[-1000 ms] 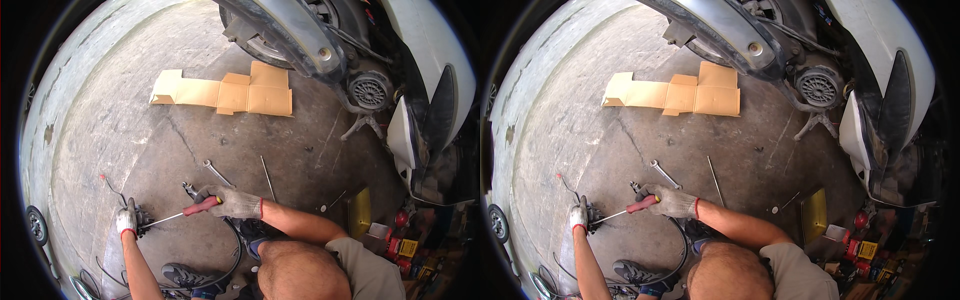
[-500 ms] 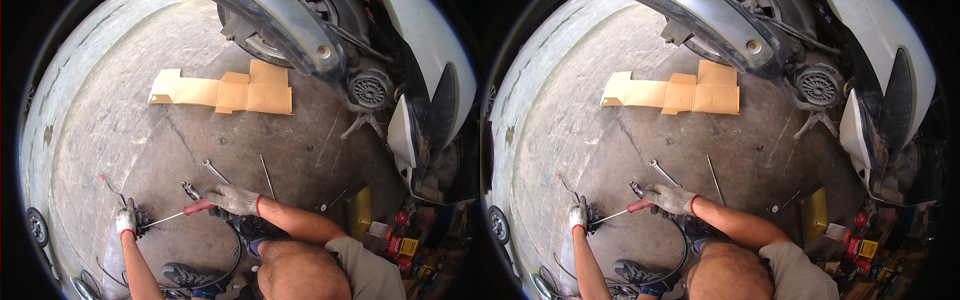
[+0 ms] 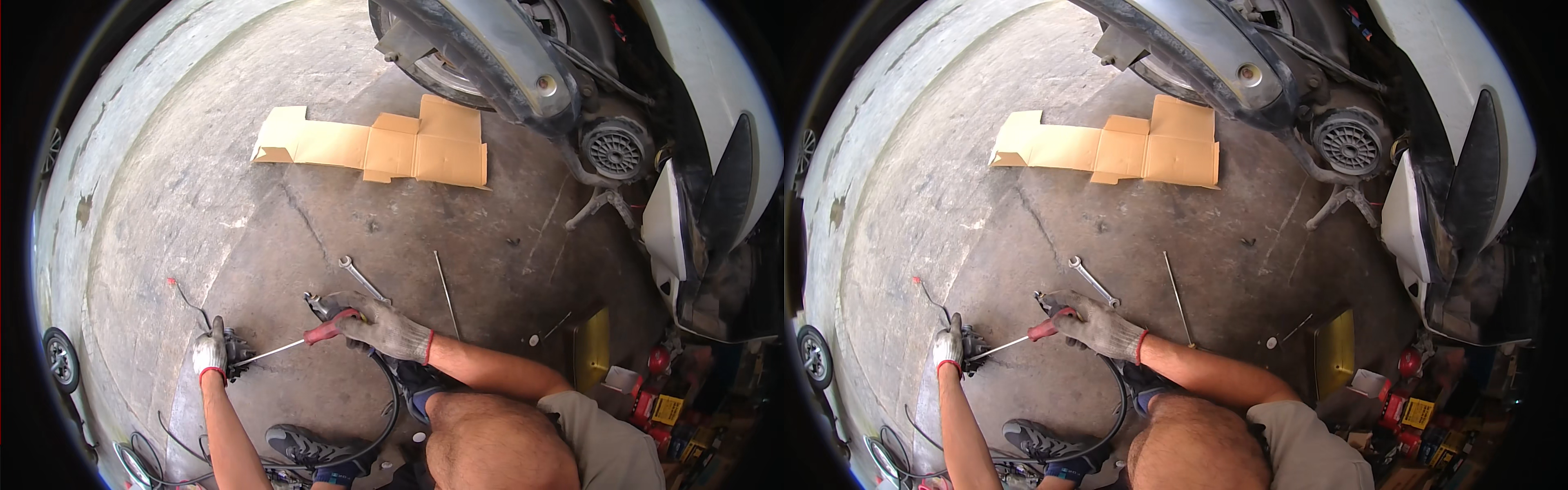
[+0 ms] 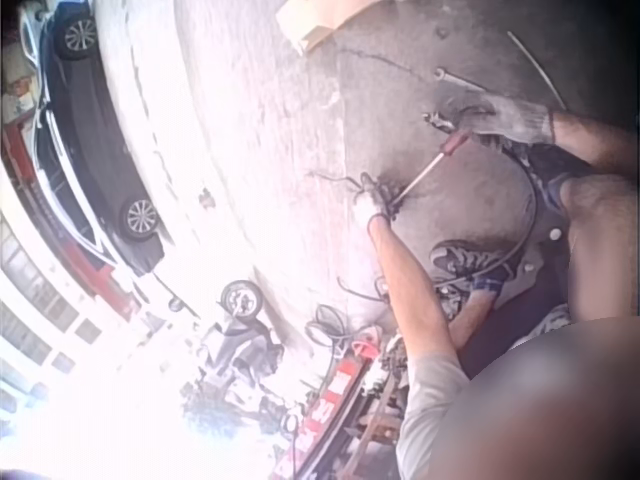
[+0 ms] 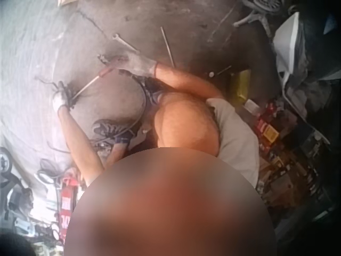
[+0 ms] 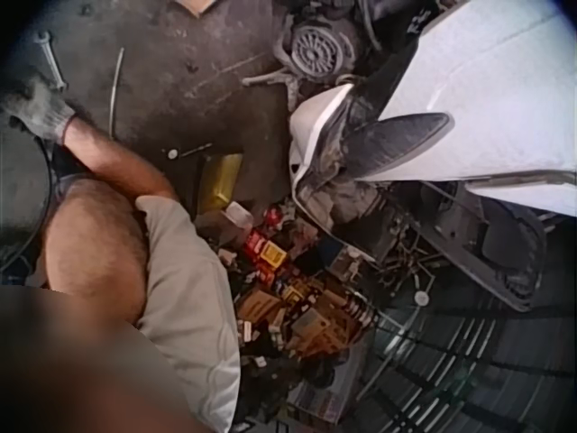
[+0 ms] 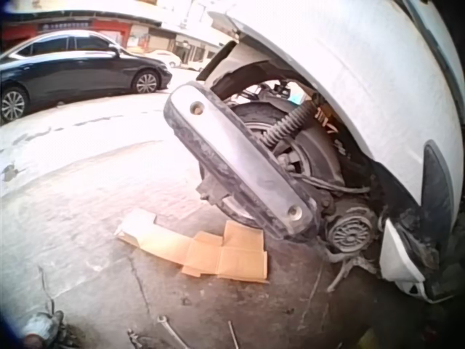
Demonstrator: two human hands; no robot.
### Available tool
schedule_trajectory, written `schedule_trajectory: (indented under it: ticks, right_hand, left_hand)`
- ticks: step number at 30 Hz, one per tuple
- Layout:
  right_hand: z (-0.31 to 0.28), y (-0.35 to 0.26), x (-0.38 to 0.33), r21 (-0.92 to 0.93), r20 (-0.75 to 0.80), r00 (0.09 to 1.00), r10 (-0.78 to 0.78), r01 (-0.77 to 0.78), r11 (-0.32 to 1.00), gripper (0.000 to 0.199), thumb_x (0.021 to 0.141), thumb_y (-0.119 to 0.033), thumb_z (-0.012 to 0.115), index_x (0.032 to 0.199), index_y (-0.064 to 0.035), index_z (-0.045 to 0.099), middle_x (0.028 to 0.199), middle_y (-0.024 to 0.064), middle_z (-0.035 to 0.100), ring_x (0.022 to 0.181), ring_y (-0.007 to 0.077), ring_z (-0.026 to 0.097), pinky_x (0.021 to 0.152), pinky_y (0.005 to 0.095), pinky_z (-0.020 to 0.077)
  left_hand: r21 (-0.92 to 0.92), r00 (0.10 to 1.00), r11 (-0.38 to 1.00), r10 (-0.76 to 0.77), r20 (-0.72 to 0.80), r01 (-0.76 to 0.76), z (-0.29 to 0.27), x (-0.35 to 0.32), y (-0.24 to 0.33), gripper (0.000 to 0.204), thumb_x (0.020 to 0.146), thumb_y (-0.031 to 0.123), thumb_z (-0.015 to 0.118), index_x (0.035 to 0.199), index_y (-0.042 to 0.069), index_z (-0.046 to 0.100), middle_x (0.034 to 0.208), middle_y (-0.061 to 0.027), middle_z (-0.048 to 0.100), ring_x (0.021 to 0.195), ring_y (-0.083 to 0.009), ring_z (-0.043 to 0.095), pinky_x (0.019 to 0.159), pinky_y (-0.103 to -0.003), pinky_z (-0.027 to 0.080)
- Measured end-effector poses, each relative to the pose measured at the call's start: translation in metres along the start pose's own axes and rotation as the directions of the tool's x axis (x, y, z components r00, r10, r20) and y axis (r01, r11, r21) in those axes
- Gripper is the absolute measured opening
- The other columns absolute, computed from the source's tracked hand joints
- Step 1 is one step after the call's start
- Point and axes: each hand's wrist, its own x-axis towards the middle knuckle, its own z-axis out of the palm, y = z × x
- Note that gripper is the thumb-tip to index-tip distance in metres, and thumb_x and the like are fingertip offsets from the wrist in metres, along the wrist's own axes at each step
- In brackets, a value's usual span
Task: Disassemble a motorcycle carburetor using a screwdriver to remove the bowl and inspect the internal components.
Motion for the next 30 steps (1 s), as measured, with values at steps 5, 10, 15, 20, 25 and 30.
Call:
schedule_trajectory:
  ticks: [5,10,15,20,25,30]
  right_hand:
    - [-0.008,0.027,0.004,-0.372,-0.093,0.898,-0.429,0.369,0.852,0.046,0.098,-0.016,0.058,0.142,-0.0105,0.048,0.112,0.0076,0.072,0.094,0.0175,0.061,0.085,0.0321,0.0514]
    - [-0.005,-0.008,-0.003,-0.286,-0.021,0.995,-0.095,0.086,0.954,0.054,0.093,-0.007,0.061,0.144,-0.0099,0.045,0.125,0.0083,0.068,0.11,0.0232,0.064,0.095,0.0356,0.0508]
    - [0.0,0.009,-0.002,-0.124,-0.002,0.983,-0.182,0.181,0.976,0.048,0.099,-0.012,0.06,0.145,-0.0072,0.047,0.119,0.0059,0.065,0.09,0.0078,0.058,0.078,0.025,0.0504]
    - [-0.003,0.019,0.001,-0.226,-0.07,0.934,-0.349,0.326,0.918,0.051,0.088,-0.001,0.063,0.137,-0.0074,0.055,0.12,0.0125,0.066,0.103,0.015,0.063,0.086,0.0303,0.0524]
    - [-0.011,0.007,0.0,0.124,0.004,0.999,0.048,-0.048,0.991,0.055,0.085,0.003,0.066,0.137,-0.004,0.052,0.121,0.008,0.064,0.099,0.014,0.063,0.078,0.0276,0.0555]
    - [0.002,0.0,-0.004,-0.27,-0.007,0.925,-0.38,0.364,0.891,0.039,0.099,-0.01,0.059,0.137,-0.0025,0.053,0.12,0.0145,0.063,0.108,0.0167,0.063,0.09,0.0318,0.0553]
  left_hand:
    - [-0.002,1.0,1.0,0.015,0.026,-0.015,-0.005,-0.014,0.023,0.081,0.092,0.068,0.045,0.108,-0.006,0.072,0.108,-0.0311,0.068,0.107,-0.0414,0.066,0.092,-0.047,0.049]
    - [-0.018,1.0,1.0,0.002,-0.028,-0.003,-0.013,-0.019,0.011,0.079,0.091,0.07,0.045,0.101,-0.003,0.074,0.101,-0.0277,0.071,0.1,-0.0417,0.068,0.088,-0.048,0.05]
    - [0.001,0.998,1.0,-0.027,0.054,0.027,-0.014,-0.018,0.014,0.079,0.091,0.069,0.044,0.102,-0.003,0.074,0.104,-0.0287,0.07,0.103,-0.0423,0.067,0.09,-0.048,0.05]
    - [0.032,0.998,0.999,-0.015,0.068,0.012,-0.015,-0.029,0.034,0.081,0.091,0.07,0.043,0.115,-0.002,0.071,0.123,-0.0292,0.064,0.12,-0.0414,0.06,0.103,-0.046,0.045]
    - [0.055,0.997,0.996,-0.065,0.045,0.063,-0.022,-0.029,0.027,0.084,0.089,0.072,0.044,0.123,-0.002,0.067,0.128,-0.0268,0.063,0.122,-0.0392,0.06,0.104,-0.045,0.045]
    - [0.039,0.995,0.996,-0.083,0.048,0.081,-0.022,-0.032,0.028,0.084,0.088,0.072,0.045,0.121,-0.001,0.069,0.128,-0.0261,0.063,0.121,-0.0392,0.06,0.103,-0.045,0.046]
